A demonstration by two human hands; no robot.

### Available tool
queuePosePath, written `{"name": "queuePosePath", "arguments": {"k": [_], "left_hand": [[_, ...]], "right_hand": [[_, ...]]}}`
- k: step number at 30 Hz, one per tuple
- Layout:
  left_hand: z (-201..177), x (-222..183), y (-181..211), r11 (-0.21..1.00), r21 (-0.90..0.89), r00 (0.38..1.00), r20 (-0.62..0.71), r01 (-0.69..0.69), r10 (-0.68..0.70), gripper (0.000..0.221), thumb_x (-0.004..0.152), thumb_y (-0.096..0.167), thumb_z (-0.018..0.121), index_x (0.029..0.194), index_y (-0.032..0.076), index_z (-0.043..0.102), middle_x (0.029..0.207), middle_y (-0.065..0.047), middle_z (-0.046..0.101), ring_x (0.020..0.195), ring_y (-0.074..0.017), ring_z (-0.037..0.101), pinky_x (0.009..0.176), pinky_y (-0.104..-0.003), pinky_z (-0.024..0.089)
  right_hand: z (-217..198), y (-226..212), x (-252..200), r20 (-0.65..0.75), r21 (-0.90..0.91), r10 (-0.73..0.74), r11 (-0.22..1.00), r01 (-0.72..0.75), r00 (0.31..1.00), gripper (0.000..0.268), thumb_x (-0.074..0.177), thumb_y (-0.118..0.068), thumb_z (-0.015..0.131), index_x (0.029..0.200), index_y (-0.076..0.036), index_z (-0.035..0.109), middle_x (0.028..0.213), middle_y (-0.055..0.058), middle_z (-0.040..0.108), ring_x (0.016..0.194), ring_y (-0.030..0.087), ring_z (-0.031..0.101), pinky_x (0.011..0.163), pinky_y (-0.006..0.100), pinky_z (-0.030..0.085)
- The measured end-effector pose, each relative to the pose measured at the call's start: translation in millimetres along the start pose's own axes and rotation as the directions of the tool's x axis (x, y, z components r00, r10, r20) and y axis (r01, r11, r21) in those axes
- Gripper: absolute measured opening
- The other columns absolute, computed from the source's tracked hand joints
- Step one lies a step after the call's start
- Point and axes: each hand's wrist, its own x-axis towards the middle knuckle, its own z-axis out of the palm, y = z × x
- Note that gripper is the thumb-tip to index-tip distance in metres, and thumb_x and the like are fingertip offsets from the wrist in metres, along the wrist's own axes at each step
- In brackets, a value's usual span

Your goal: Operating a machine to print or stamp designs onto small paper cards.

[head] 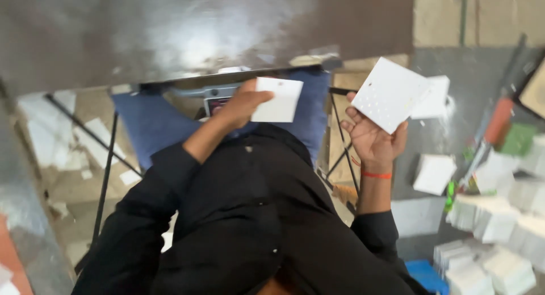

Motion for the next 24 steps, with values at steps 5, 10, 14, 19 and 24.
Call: {"name": "queuePosePath", "arguments": {"k": [5,10,14,19,24], "left_hand": [[-2,-14,9,0.991,-0.135,1.000,0.007,-0.015,0.016,0.033,0.098,0.013,0.061,0.128,-0.002,0.063,0.117,-0.011,0.072,0.104,-0.0183,0.070,0.090,-0.034,0.058],[-6,-34,30,0.960,-0.281,0.997,0.082,0.007,0.016,0.038,0.105,0.029,0.055,0.128,-0.001,0.064,0.118,-0.012,0.072,0.104,-0.0199,0.071,0.089,-0.036,0.059],[-6,-43,39,0.923,-0.384,0.995,0.100,0.035,0.003,0.052,0.108,0.043,0.045,0.129,-0.001,0.062,0.119,-0.012,0.072,0.105,-0.0193,0.073,0.091,-0.037,0.060],[-7,-42,35,0.932,-0.363,0.994,0.105,0.004,0.036,0.048,0.108,0.037,0.048,0.132,-0.002,0.060,0.120,-0.015,0.071,0.106,-0.0208,0.073,0.091,-0.037,0.060],[-18,-37,19,0.920,-0.391,0.996,0.060,-0.030,0.058,0.034,0.102,0.017,0.056,0.128,-0.004,0.062,0.119,-0.015,0.072,0.104,-0.0220,0.073,0.089,-0.037,0.060]], "right_hand": [[28,31,23,0.149,-0.062,0.142,0.989,-0.134,0.979,0.090,0.097,-0.066,0.061,0.160,-0.003,0.044,0.152,0.031,0.051,0.121,0.033,0.061,0.101,0.048,0.054],[59,39,43,0.193,-0.416,0.156,0.907,-0.063,0.969,0.092,0.090,-0.059,0.076,0.155,-0.001,0.047,0.155,0.028,0.050,0.126,0.033,0.062,0.103,0.048,0.054],[108,30,53,0.462,-0.880,0.100,0.175,0.441,0.881,0.086,0.084,-0.041,0.079,0.154,-0.002,0.046,0.157,0.021,0.048,0.134,0.037,0.057,0.111,0.045,0.051],[128,36,60,0.571,-0.739,0.240,-0.265,0.619,0.785,0.087,0.075,-0.027,0.088,0.148,0.000,0.049,0.153,0.024,0.047,0.131,0.042,0.053,0.108,0.046,0.049],[122,50,58,0.516,-0.782,0.237,-0.261,0.566,0.823,0.094,0.075,-0.033,0.089,0.150,0.001,0.045,0.158,0.022,0.044,0.136,0.042,0.052,0.110,0.045,0.048]]}}
